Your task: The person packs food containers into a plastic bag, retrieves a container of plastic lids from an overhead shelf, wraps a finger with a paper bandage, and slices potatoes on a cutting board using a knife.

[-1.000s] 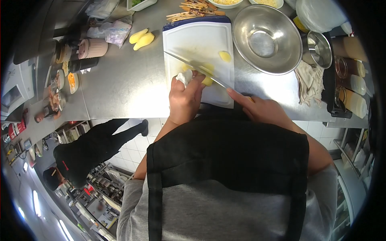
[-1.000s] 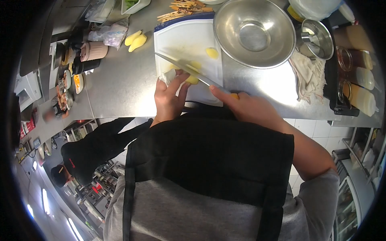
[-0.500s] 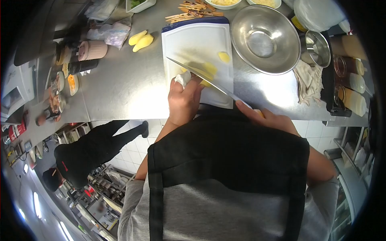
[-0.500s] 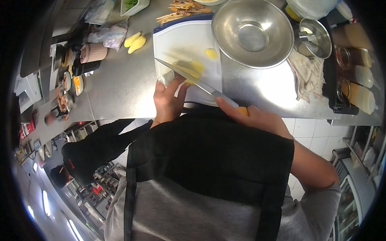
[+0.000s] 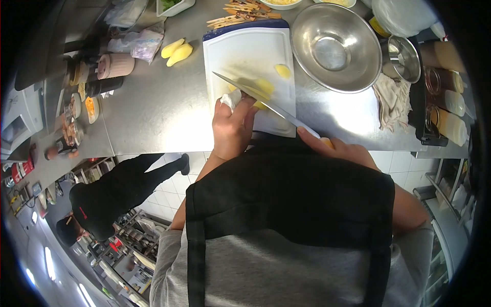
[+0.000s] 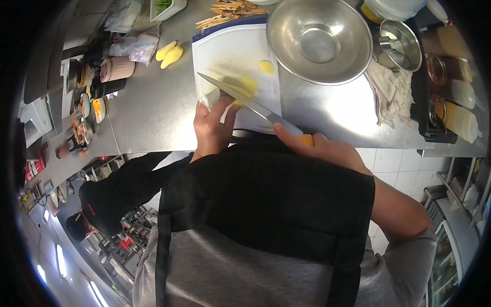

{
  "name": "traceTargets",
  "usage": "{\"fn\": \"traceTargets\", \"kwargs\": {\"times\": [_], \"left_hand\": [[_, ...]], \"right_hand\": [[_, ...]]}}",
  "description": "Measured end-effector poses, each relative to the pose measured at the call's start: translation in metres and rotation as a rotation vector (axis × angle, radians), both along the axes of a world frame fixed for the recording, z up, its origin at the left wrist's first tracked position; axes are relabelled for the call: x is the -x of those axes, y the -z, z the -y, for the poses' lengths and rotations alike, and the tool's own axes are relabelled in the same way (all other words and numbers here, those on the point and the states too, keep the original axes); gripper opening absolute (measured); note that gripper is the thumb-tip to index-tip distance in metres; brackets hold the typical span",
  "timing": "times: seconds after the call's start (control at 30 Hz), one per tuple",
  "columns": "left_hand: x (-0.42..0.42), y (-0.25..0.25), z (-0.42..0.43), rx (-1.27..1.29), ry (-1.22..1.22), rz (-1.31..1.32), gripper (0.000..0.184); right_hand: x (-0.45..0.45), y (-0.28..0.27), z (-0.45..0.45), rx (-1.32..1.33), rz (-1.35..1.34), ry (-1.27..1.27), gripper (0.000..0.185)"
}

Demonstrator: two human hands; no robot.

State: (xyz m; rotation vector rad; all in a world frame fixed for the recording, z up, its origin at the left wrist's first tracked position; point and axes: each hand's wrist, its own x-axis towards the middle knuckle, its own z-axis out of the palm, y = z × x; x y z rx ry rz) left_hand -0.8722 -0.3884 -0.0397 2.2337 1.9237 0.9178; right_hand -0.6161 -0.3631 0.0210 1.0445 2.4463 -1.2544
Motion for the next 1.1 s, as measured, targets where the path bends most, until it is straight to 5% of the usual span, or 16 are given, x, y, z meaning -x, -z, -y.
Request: {"fn": "traceTargets", "kwargs": {"times": [0.53,1.1], "left_hand": [[-0.002,-0.004,0.001,0.059,-0.052,0.034,0.031],[0.001,0.0,0.0,-0.003,-0.015,0.008,0.031]], "right_hand": [[0.023,0.049,-0.02,-0.017,-0.075,-0.01,0.065],[0.002,-0.004,0.001,0.003,-0.012,0.023,0.061]]}}
